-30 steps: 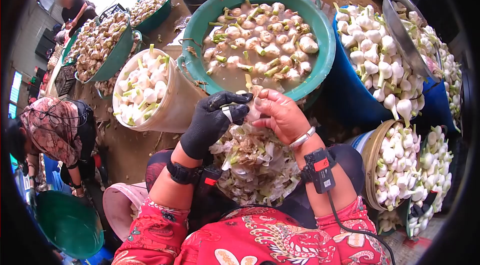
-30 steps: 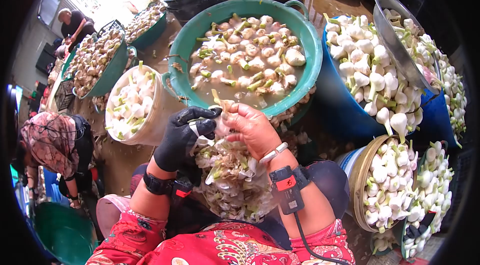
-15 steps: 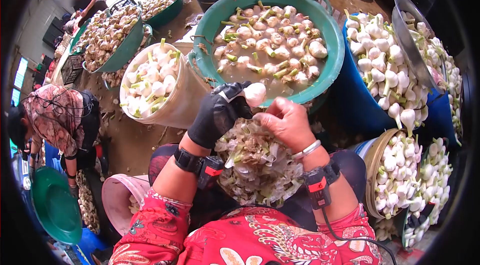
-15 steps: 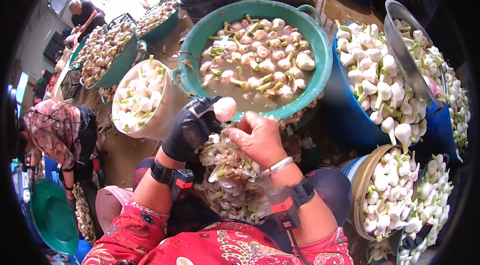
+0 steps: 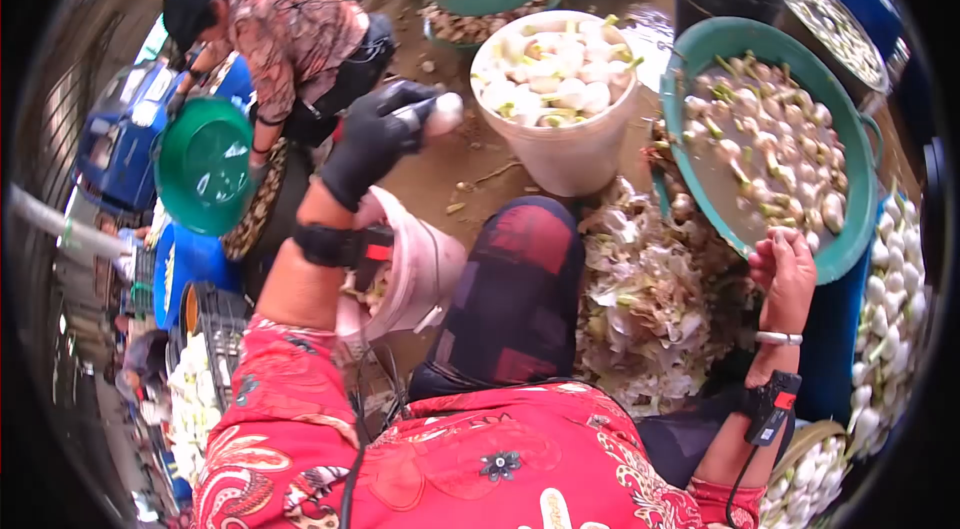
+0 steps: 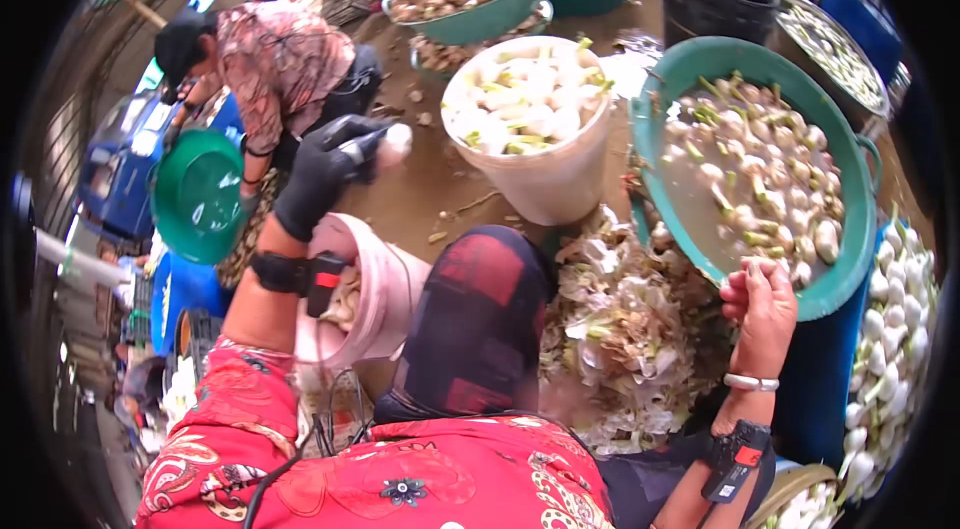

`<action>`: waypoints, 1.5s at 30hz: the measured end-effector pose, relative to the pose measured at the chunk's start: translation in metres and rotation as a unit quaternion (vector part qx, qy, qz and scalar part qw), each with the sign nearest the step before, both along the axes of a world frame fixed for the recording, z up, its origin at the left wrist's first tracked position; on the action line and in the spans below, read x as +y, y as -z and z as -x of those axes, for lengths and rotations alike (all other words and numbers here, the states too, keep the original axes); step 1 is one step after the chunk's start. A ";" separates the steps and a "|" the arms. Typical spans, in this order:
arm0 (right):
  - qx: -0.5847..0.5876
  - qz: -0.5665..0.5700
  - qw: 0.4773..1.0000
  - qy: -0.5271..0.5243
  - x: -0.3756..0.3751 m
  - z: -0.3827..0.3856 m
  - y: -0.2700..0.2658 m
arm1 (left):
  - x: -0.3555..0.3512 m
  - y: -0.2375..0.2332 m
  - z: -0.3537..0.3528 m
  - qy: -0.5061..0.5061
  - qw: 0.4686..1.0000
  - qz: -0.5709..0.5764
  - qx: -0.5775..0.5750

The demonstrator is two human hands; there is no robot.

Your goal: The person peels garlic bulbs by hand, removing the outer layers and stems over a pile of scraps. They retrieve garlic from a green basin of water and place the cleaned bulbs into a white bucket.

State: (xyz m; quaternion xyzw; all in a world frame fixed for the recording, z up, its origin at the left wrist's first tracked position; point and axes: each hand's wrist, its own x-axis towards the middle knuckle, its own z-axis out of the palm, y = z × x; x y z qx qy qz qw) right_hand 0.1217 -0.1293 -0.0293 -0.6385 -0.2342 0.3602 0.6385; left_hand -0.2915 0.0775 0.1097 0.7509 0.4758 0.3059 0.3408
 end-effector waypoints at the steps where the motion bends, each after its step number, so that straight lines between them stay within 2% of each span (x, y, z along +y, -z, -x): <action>1: 0.013 0.009 1.000 -0.002 0.003 0.000 0.005 | -0.004 0.001 0.065 -0.101 0.978 0.009 0.184; 2: 0.011 0.011 1.000 -0.010 0.003 0.002 0.004 | 0.000 0.021 0.109 -0.114 0.952 0.002 0.283; 3: 0.009 0.013 1.000 -0.012 0.002 0.003 0.003 | 0.001 0.034 0.147 -0.061 0.850 -0.135 0.505; 4: 0.011 0.025 0.999 -0.023 0.002 0.003 0.004 | -0.006 0.033 0.155 -0.041 0.857 -0.132 0.496; 5: 0.009 0.040 0.999 -0.023 0.001 0.001 0.006 | -0.022 0.011 0.116 -0.127 0.929 0.054 0.344; 7: 0.029 0.009 1.000 0.001 0.000 0.006 0.002 | -0.014 0.003 0.074 -0.108 0.975 0.079 0.177; 10: 0.052 -0.011 0.998 0.036 -0.001 0.000 0.004 | 0.012 -0.007 -0.030 0.060 0.988 0.048 0.132; 11: 0.051 -0.016 0.998 0.046 -0.003 0.000 0.003 | 0.027 -0.001 -0.065 0.146 0.978 -0.033 0.146; 12: 0.045 -0.009 0.997 0.055 -0.004 -0.002 0.001 | 0.033 0.000 -0.108 0.193 0.967 -0.043 0.159; 13: 0.040 -0.004 0.997 0.064 -0.004 -0.003 0.000 | 0.044 0.013 -0.147 0.267 0.953 -0.078 0.121; 14: 0.025 0.007 0.998 0.060 -0.006 -0.003 -0.001 | 0.053 0.026 -0.187 0.317 0.921 -0.159 0.160; 15: 0.010 0.019 0.998 0.056 -0.007 -0.003 -0.003 | 0.058 0.043 -0.225 0.348 0.896 -0.204 0.186; 16: 0.005 0.016 0.997 0.077 -0.005 -0.002 -0.007 | 0.051 0.052 -0.263 0.360 0.889 -0.162 0.234; 17: -0.012 0.014 0.996 0.083 -0.005 -0.004 -0.008 | 0.060 0.083 -0.299 0.399 0.849 -0.226 0.264; 18: -0.025 0.003 0.995 0.093 -0.005 -0.006 -0.008 | 0.052 0.098 -0.328 0.404 0.835 -0.209 0.310; 19: -0.038 -0.007 0.994 0.101 -0.005 -0.009 -0.007 | 0.046 0.111 -0.356 0.428 0.797 -0.211 0.369; 21: -0.043 -0.012 0.993 0.109 -0.005 -0.014 -0.013 | 0.029 0.146 -0.396 0.442 0.742 -0.268 0.427; 23: -0.026 -0.019 0.992 0.119 -0.006 -0.019 -0.014 | 0.020 0.165 -0.411 0.438 0.729 -0.311 0.425; 26: -0.024 -0.010 0.994 0.107 -0.008 -0.022 -0.017 | 0.027 0.201 -0.432 0.438 0.709 -0.295 0.467; 27: -0.023 -0.010 0.993 0.113 -0.008 -0.023 -0.019 | 0.032 0.203 -0.431 0.440 0.727 -0.292 0.439; 29: -0.034 -0.014 0.992 0.117 -0.008 -0.022 -0.020 | 0.046 0.203 -0.424 0.411 0.819 -0.210 0.342; 30: -0.015 0.005 0.995 0.099 -0.010 -0.026 -0.018 | 0.051 0.183 -0.419 0.424 0.852 -0.167 0.256; 31: -0.013 0.002 0.995 0.101 -0.007 -0.025 -0.014 | 0.048 0.166 -0.405 0.380 0.891 -0.101 0.228; 32: -0.055 -0.009 0.993 0.101 -0.004 -0.023 -0.009 | 0.038 0.146 -0.391 0.355 0.922 0.069 0.135; 33: -0.098 -0.020 0.990 0.101 -0.002 -0.020 -0.006 | 0.030 0.134 -0.376 0.331 0.900 0.282 -0.006; 34: -0.076 -0.039 0.995 0.051 0.000 -0.018 -0.006 | 0.015 0.125 -0.360 0.313 0.865 0.374 -0.121; 35: -0.090 -0.093 0.991 0.047 0.004 -0.011 -0.003 | -0.004 0.109 -0.345 0.296 0.847 0.416 -0.145; 37: 0.089 -0.171 0.981 -0.018 0.008 0.002 -0.006 | -0.036 0.099 -0.317 0.343 0.830 0.396 -0.191; 39: 0.056 -0.172 0.983 -0.016 0.009 0.008 -0.001 | -0.058 0.099 -0.300 0.317 0.799 0.451 -0.241; 40: 0.076 -0.180 0.980 -0.032 0.006 0.011 -0.002 | -0.064 0.100 -0.296 0.340 0.847 0.349 -0.214; 42: 0.127 -0.191 0.972 -0.045 0.003 0.015 -0.008 | -0.069 0.098 -0.291 0.310 0.838 0.385 -0.232; 45: 0.131 -0.198 0.971 -0.039 0.003 0.018 -0.007 | -0.072 0.093 -0.289 0.281 0.830 0.419 -0.239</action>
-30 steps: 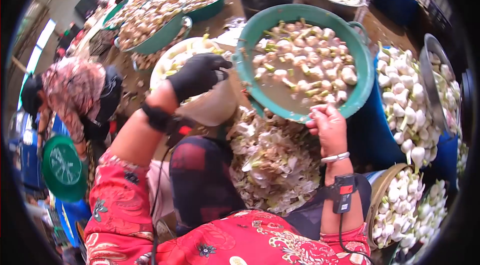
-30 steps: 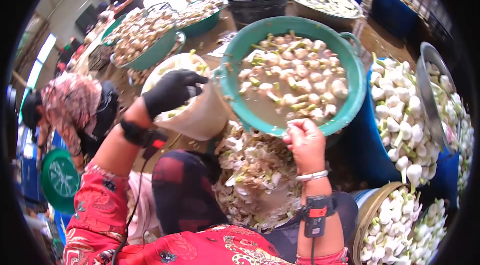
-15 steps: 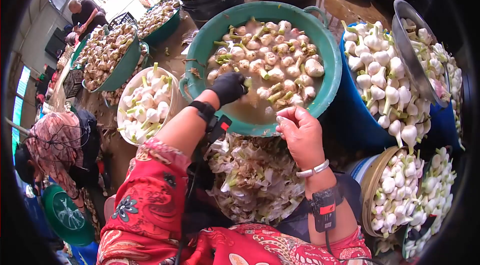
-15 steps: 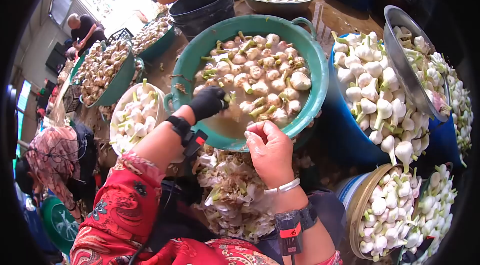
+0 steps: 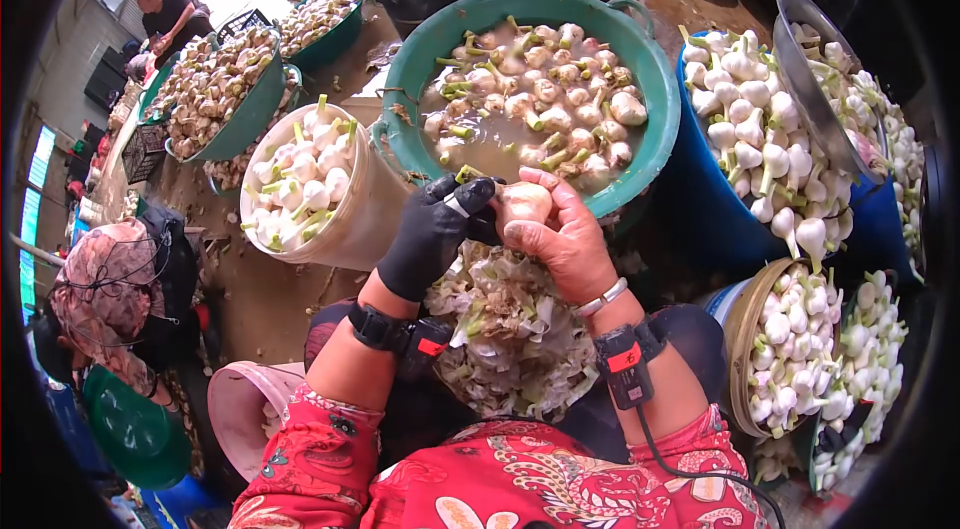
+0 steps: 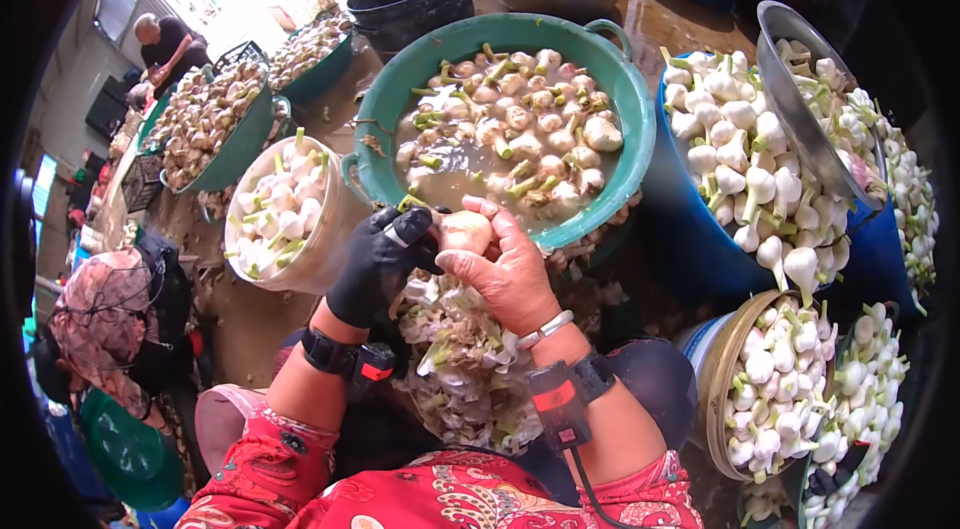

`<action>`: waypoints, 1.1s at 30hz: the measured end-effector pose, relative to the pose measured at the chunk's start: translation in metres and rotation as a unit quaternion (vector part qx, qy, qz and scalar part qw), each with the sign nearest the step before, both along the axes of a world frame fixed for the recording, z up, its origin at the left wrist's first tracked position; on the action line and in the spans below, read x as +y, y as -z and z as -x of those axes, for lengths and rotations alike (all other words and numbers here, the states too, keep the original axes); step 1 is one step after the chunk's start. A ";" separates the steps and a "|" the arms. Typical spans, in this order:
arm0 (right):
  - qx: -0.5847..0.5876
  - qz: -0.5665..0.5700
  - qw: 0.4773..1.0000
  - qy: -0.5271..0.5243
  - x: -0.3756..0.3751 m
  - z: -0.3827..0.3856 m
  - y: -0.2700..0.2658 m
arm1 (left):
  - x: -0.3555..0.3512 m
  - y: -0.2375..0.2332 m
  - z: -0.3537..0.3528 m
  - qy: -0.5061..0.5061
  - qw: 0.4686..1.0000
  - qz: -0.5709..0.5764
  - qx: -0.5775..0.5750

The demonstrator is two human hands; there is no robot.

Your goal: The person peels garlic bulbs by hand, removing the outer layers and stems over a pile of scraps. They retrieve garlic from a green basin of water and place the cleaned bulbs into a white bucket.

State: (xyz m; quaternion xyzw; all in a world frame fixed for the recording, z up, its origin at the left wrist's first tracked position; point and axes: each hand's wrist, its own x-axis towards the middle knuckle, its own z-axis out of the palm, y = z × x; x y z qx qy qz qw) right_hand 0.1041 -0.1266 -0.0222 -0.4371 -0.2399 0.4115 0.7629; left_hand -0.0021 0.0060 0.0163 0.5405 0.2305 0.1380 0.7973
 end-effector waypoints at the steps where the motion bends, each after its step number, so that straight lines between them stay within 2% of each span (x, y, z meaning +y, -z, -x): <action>1: -0.003 0.003 1.000 0.000 -0.001 0.000 0.004 | 0.000 0.000 -0.001 0.002 1.000 -0.001 0.006; 3: 0.118 -0.016 0.993 -0.011 -0.002 -0.001 0.011 | 0.004 0.009 -0.003 0.008 1.000 -0.002 0.008; 6: 0.154 -0.008 0.988 -0.030 -0.004 -0.002 0.009 | 0.005 0.011 -0.002 0.016 1.000 -0.005 0.003; 13: 0.162 0.001 0.986 -0.045 -0.003 -0.003 0.005 | 0.003 0.006 0.002 0.033 0.999 0.025 -0.005; 15: 0.081 0.039 0.996 0.017 -0.001 0.000 0.004 | 0.001 0.013 0.002 0.024 0.998 0.055 -0.017; 16: 0.081 0.038 0.996 0.017 0.000 0.002 0.005 | 0.001 0.015 0.003 0.015 0.996 0.085 -0.029; 18: 0.018 0.052 0.998 0.042 0.000 0.005 0.005 | 0.001 0.014 0.003 0.019 0.997 0.075 -0.004; 22: 0.053 0.034 0.997 0.036 0.000 0.006 0.012 | 0.007 0.024 0.007 0.056 0.998 0.016 0.030; 23: 0.130 0.036 0.991 -0.012 -0.002 0.004 0.010 | 0.009 0.032 0.007 0.056 0.998 0.016 0.032; 24: 0.205 0.039 0.976 -0.059 -0.003 0.000 0.006 | 0.012 0.040 0.007 0.041 0.990 -0.136 0.009; 25: 0.263 0.067 0.951 -0.148 -0.006 -0.004 0.000 | 0.014 0.046 0.008 0.026 0.958 -0.285 -0.014; 26: 0.287 0.070 0.917 -0.269 -0.008 -0.013 0.006 | 0.017 0.041 0.008 0.040 0.949 -0.313 -0.024; 28: 0.342 0.040 0.878 -0.332 -0.012 -0.013 0.016 | 0.014 0.033 0.010 0.046 0.963 -0.265 -0.015; 29: 0.355 0.040 0.889 -0.285 -0.012 -0.012 0.017 | 0.014 0.029 0.011 0.048 0.963 -0.264 -0.014; 31: 0.361 0.066 0.916 -0.164 -0.012 -0.016 0.015 | 0.015 0.023 0.010 0.077 0.994 -0.081 0.008; 33: 0.300 0.055 0.947 -0.101 -0.013 -0.020 0.017 | 0.006 0.013 0.007 0.085 0.989 -0.116 -0.022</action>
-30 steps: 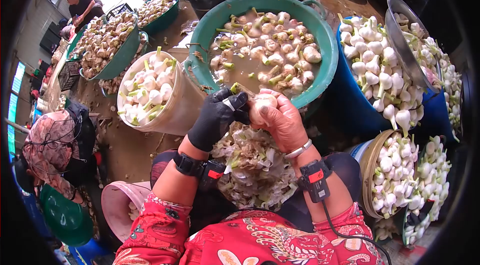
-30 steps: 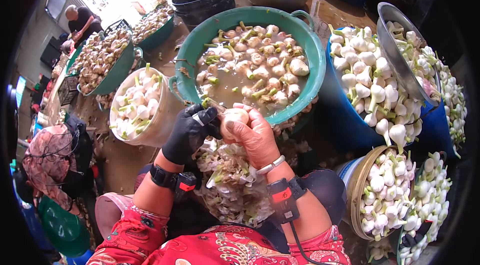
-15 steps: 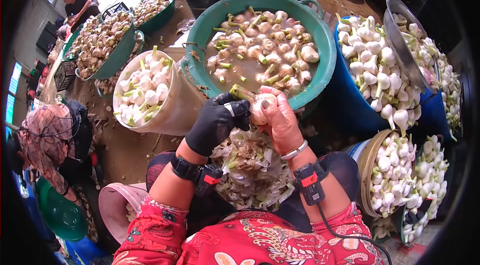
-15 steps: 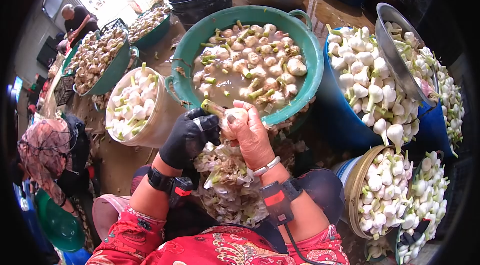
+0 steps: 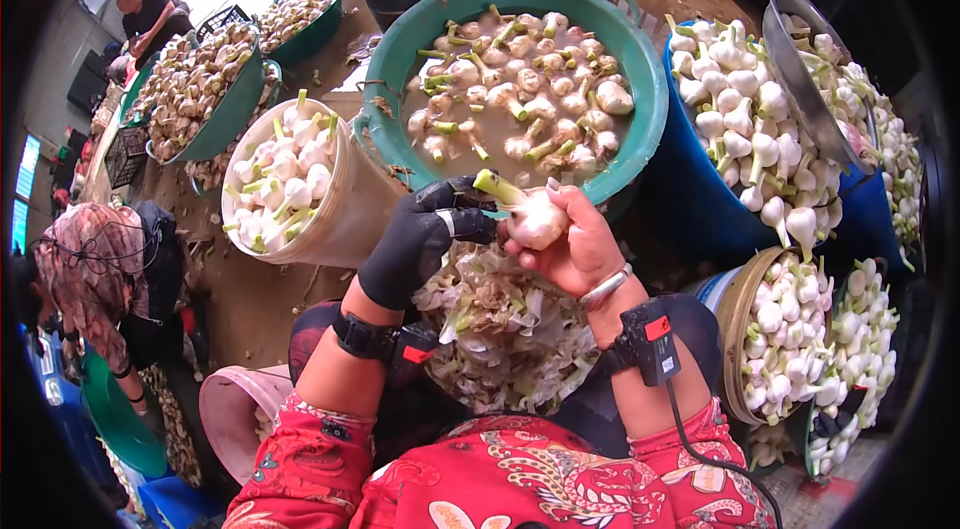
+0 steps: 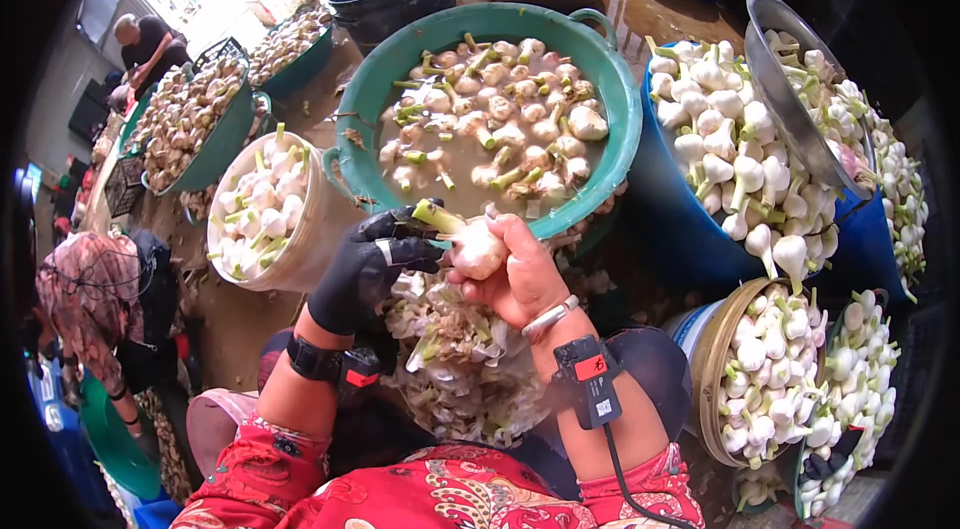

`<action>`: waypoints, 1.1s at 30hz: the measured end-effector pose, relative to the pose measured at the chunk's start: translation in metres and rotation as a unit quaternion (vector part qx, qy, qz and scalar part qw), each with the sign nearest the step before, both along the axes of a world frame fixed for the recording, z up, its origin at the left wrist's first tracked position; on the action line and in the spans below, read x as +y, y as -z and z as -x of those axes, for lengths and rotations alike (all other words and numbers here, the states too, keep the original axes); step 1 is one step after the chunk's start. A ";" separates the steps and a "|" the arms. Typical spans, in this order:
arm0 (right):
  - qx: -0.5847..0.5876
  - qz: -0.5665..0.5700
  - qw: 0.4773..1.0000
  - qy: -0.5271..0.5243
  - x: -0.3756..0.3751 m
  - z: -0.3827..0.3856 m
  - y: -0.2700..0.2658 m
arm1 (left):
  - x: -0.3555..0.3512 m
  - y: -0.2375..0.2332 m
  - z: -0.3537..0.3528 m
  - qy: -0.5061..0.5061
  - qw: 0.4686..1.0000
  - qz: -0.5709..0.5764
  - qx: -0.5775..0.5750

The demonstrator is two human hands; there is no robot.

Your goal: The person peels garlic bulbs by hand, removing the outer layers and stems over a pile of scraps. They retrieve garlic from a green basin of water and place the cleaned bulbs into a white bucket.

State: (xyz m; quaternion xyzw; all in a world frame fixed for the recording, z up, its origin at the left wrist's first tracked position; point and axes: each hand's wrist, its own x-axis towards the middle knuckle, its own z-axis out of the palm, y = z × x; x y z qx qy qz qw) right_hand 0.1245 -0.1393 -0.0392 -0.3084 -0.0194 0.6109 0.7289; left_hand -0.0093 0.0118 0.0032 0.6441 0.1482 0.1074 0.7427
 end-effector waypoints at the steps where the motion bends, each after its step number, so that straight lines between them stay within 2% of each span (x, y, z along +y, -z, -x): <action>1: -0.039 0.010 0.999 0.037 0.001 0.002 0.002 | -0.004 -0.002 -0.001 0.008 0.999 -0.031 -0.030; 2: -0.039 0.010 0.998 0.038 0.001 0.005 0.000 | -0.006 0.001 -0.003 -0.007 0.998 0.070 -0.006; 3: -0.109 0.008 0.992 0.069 0.002 0.008 -0.003 | -0.007 0.002 -0.004 -0.007 0.998 0.070 -0.006; 4: -0.177 0.008 0.979 0.098 0.004 0.012 -0.004 | -0.008 0.001 -0.006 -0.016 0.992 0.123 0.002; 5: -0.175 0.010 0.980 0.097 0.005 0.016 -0.003 | -0.009 0.000 -0.006 -0.025 0.984 0.177 0.010; 7: -0.268 -0.060 0.952 0.133 0.009 0.022 0.000 | -0.011 0.004 -0.007 -0.030 0.986 0.161 0.023; 8: -0.320 -0.035 0.934 0.154 0.012 0.027 -0.006 | -0.010 0.010 -0.008 -0.027 0.983 0.179 0.019; 9: -0.320 -0.035 0.934 0.154 0.012 0.029 -0.008 | -0.010 0.014 -0.008 -0.024 0.980 0.197 0.014; 11: -0.395 -0.064 0.901 0.168 0.012 0.033 -0.009 | -0.009 0.017 -0.007 -0.035 0.982 0.187 0.016; 13: -0.378 -0.072 0.908 0.166 0.012 0.034 -0.007 | -0.007 0.018 -0.005 -0.040 0.990 0.133 0.017; 14: -0.333 -0.068 0.926 0.166 0.012 0.033 -0.005 | -0.004 0.018 -0.004 -0.040 0.990 0.133 0.017; 15: -0.287 -0.063 0.941 0.167 0.012 0.031 -0.005 | -0.001 0.017 -0.002 -0.036 0.996 0.078 0.022; 16: -0.196 -0.018 0.974 0.111 0.008 0.029 -0.007 | 0.000 0.018 -0.001 -0.031 0.999 0.022 0.027; 17: -0.104 0.027 0.993 0.053 0.004 0.023 -0.011 | 0.001 0.021 -0.001 -0.033 0.999 0.023 0.028; 19: -0.029 -0.014 0.993 -0.113 -0.001 0.005 -0.005 | 0.003 0.028 0.000 -0.037 0.978 -0.205 0.003; 21: 0.020 -0.014 0.980 -0.197 -0.005 0.008 -0.007 | -0.003 0.026 0.000 -0.018 0.983 -0.183 -0.012; 23: 0.048 -0.027 0.974 -0.219 -0.005 0.011 -0.011 | -0.007 0.016 -0.002 0.017 0.988 -0.146 -0.051; 25: 0.044 -0.065 0.965 -0.252 -0.009 0.009 -0.011 | -0.009 0.007 -0.001 0.032 0.982 -0.180 -0.047; 27: 0.073 -0.080 0.959 -0.262 -0.007 0.010 -0.005 | -0.008 0.005 -0.001 0.007 1.000 -0.019 -0.007; 28: 0.046 -0.076 0.979 -0.183 -0.004 0.012 -0.004 | -0.009 0.001 -0.002 -0.026 0.999 0.024 -0.005; 29: 0.018 -0.071 0.992 -0.101 -0.004 0.012 -0.003 | -0.002 0.006 -0.008 -0.046 0.993 -0.101 -0.036; 31: 0.008 -0.019 1.000 -0.015 -0.002 0.006 -0.003 | 0.002 0.007 0.005 -0.065 0.986 0.156 0.008; 33: -0.024 0.005 1.000 -0.010 -0.001 0.004 -0.007 | -0.005 0.008 0.003 -0.044 0.989 0.144 0.012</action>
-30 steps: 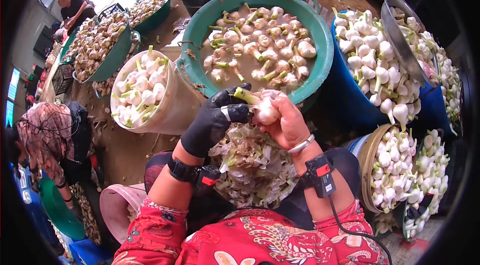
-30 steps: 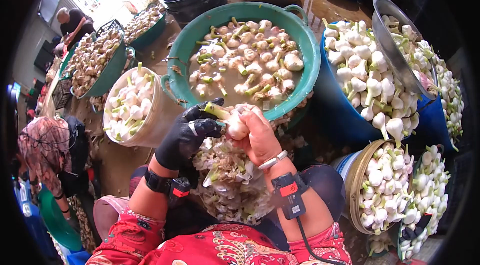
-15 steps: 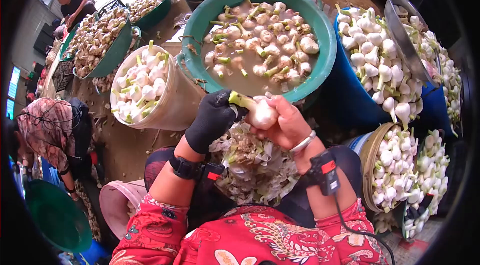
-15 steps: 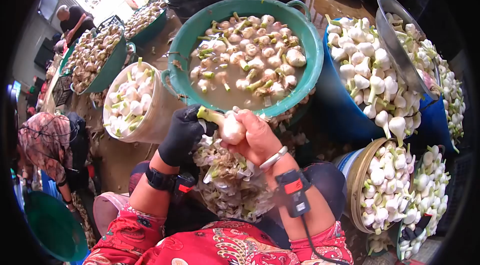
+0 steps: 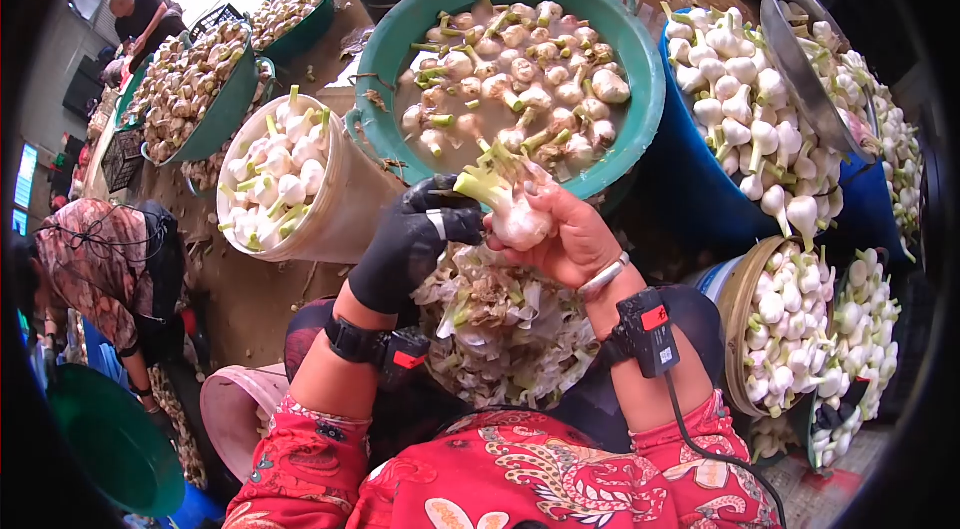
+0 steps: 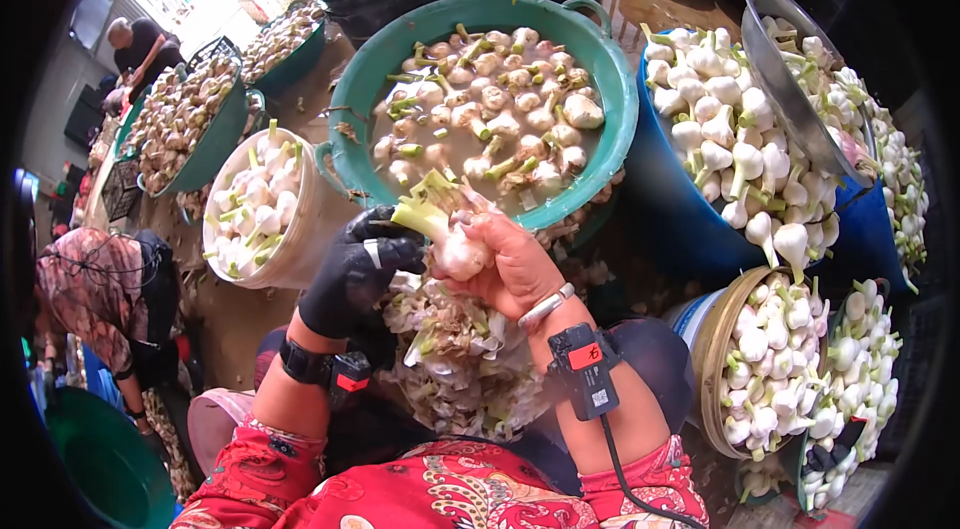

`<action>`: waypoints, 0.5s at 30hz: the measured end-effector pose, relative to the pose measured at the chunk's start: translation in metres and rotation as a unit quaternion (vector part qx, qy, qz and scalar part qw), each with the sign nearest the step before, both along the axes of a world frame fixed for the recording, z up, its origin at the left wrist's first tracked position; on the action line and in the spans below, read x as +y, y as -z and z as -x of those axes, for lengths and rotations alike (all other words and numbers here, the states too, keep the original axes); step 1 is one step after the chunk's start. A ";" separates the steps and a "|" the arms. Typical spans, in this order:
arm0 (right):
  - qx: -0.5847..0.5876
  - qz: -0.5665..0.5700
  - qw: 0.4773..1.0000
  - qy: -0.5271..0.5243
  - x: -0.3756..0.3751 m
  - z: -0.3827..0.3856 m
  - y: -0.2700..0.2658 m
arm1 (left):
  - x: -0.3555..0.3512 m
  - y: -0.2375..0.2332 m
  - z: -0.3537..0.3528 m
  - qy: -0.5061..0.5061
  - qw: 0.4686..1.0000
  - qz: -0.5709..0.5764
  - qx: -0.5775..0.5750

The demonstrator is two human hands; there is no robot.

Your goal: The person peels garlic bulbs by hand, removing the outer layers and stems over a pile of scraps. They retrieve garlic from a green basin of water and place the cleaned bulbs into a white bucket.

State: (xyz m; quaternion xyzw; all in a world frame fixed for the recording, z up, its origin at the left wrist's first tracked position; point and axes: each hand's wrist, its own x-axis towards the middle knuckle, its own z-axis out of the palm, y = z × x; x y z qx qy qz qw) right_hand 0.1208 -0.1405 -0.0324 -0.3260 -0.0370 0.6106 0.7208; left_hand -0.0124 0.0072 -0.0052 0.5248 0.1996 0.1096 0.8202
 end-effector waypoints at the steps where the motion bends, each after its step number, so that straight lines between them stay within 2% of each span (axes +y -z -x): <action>1: 0.002 0.001 1.000 -0.001 0.002 0.004 -0.004 | -0.002 0.001 0.000 0.017 1.000 -0.011 0.003; 4: -0.024 0.036 0.998 0.035 0.011 0.012 -0.002 | 0.000 0.007 -0.003 0.008 1.000 -0.021 0.007; 6: -0.196 0.014 0.978 0.065 0.019 0.011 0.011 | -0.001 0.005 -0.003 0.004 0.999 -0.035 -0.008; 7: -0.195 0.015 0.979 0.064 0.016 0.010 0.015 | 0.002 0.005 -0.003 -0.006 0.999 -0.049 0.005; 8: -0.424 0.010 0.896 0.131 0.012 0.010 0.006 | 0.005 0.005 -0.004 -0.018 0.998 -0.063 0.018; 9: -0.626 0.001 0.757 0.190 0.010 0.010 -0.004 | 0.010 0.008 -0.006 -0.065 0.997 -0.031 -0.008; 10: -0.788 -0.012 0.568 0.238 0.011 0.010 -0.011 | 0.018 0.012 -0.006 -0.100 0.993 -0.036 -0.045; 11: -0.785 -0.059 0.583 0.202 0.011 0.016 -0.013 | 0.022 0.009 -0.002 -0.106 0.993 -0.057 -0.012; 12: -0.777 -0.033 0.623 0.086 0.004 0.021 -0.018 | 0.027 0.005 0.002 -0.112 0.990 -0.079 0.022; 13: -0.789 -0.017 0.614 0.028 0.000 0.025 -0.009 | 0.032 0.008 0.006 -0.118 0.989 -0.083 0.022; 15: -0.790 0.058 0.602 -0.100 -0.006 0.026 0.012 | 0.044 0.013 0.010 -0.120 0.992 0.000 -0.029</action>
